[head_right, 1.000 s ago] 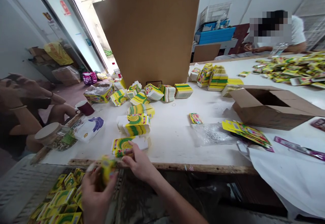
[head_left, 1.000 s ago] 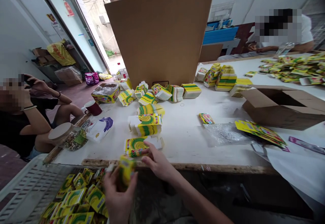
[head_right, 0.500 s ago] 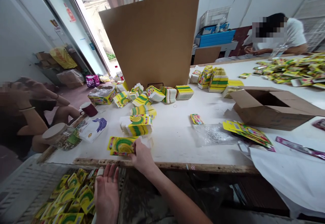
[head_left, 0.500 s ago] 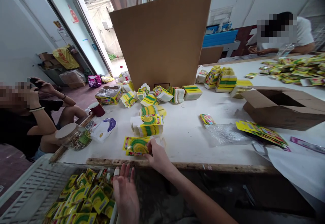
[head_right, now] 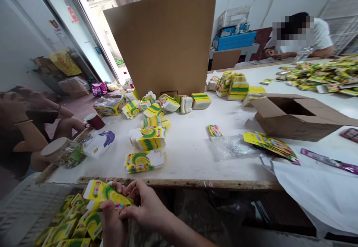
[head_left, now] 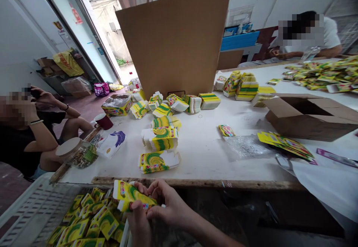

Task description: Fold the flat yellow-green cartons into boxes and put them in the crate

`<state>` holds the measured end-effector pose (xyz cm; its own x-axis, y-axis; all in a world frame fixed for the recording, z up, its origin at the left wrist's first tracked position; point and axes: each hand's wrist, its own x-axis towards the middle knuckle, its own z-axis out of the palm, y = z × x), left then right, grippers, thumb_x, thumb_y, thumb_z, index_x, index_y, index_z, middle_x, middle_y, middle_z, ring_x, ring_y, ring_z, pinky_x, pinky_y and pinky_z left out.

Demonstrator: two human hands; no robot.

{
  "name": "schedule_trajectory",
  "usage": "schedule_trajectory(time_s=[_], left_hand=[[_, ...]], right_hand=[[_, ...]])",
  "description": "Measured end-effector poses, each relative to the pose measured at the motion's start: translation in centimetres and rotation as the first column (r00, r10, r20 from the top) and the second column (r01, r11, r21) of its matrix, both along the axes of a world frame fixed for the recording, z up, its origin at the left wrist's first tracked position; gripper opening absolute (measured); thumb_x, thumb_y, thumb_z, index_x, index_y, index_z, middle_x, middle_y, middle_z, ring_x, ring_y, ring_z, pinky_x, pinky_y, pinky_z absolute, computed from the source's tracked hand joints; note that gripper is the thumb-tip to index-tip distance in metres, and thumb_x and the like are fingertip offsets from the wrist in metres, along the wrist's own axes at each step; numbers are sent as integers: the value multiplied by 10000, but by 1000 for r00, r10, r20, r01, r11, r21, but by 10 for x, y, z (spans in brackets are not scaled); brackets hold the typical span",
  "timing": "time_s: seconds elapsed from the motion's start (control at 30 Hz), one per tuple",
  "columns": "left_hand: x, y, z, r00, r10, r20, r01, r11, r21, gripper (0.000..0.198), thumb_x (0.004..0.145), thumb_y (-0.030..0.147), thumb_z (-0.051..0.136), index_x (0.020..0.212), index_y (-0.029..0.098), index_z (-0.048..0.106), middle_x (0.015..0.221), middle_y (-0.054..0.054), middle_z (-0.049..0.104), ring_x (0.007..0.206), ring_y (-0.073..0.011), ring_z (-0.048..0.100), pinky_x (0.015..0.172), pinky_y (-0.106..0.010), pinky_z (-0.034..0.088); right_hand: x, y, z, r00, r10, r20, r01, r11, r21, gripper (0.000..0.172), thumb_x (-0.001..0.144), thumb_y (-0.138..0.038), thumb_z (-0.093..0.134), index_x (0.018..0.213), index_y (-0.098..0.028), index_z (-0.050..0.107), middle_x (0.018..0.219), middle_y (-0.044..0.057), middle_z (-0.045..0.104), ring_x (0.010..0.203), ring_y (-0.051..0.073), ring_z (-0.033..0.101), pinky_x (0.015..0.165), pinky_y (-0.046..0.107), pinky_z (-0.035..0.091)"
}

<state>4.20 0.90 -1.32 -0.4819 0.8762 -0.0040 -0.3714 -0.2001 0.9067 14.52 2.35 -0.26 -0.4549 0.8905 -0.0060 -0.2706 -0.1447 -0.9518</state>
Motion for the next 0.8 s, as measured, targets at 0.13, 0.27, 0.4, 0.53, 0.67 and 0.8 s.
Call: schedule_trajectory(time_s=[0.13, 0.27, 0.4, 0.53, 0.67, 0.8], left_hand=[[-11, -1, -17, 994, -35, -105, 23, 994, -111, 598, 614, 592, 749, 1033, 189, 609, 946, -58, 663, 944, -250, 623, 758, -298, 539], [-17, 1, -17, 987, 4, -163, -40, 974, -223, 420, 594, 481, 801, 844, 167, 677, 819, -49, 704, 839, -245, 658, 767, -325, 548], [-40, 0, 5, 931, -245, -269, 229, 969, -90, 730, 594, 639, 730, 1155, 185, 620, 1116, -122, 668, 1043, -334, 612, 914, -446, 500], [-55, -6, 29, 638, -506, -580, 492, 848, -199, 1005, 530, 731, 701, 1351, 205, 458, 1360, -156, 504, 1265, -382, 438, 1066, -513, 348], [-35, -6, 29, 355, -567, -743, 491, 790, -369, 742, 688, 491, 725, 1310, 210, 438, 1293, -137, 561, 1191, -323, 527, 1003, -474, 430], [-8, -8, 14, 323, -372, -870, 234, 922, -308, 684, 739, 446, 664, 1268, 140, 354, 1034, -141, 666, 916, -295, 662, 781, -433, 549]], right_hand=[[16, 13, 1, 975, -167, 144, 149, 980, 130, 77, 759, -143, 621, 819, -166, 579, 722, -32, 515, 683, 120, 444, 630, 235, 348], [38, 23, 2, 951, -224, 214, 167, 953, 254, 79, 790, -140, 623, 715, -157, 602, 661, -21, 544, 645, 125, 484, 604, 233, 377], [64, 24, 10, 814, -453, 363, 129, 751, 647, 178, 857, -115, 570, 927, -215, 700, 840, 40, 635, 828, 177, 530, 737, 284, 423], [73, 14, 22, 723, -532, 440, -189, 461, 867, 197, 912, -205, 535, 995, -301, 687, 844, 11, 652, 856, 180, 486, 899, 357, 387], [64, 0, 27, 782, -471, 408, -198, 434, 879, 266, 894, -284, 578, 1154, -335, 605, 1171, 14, 597, 1150, 203, 449, 1132, 428, 172], [55, -2, 20, 821, -506, 266, 251, 737, 627, 672, 859, -327, 589, 1450, -240, 283, 1469, 127, 309, 1354, 282, 273, 1118, 481, 221]])
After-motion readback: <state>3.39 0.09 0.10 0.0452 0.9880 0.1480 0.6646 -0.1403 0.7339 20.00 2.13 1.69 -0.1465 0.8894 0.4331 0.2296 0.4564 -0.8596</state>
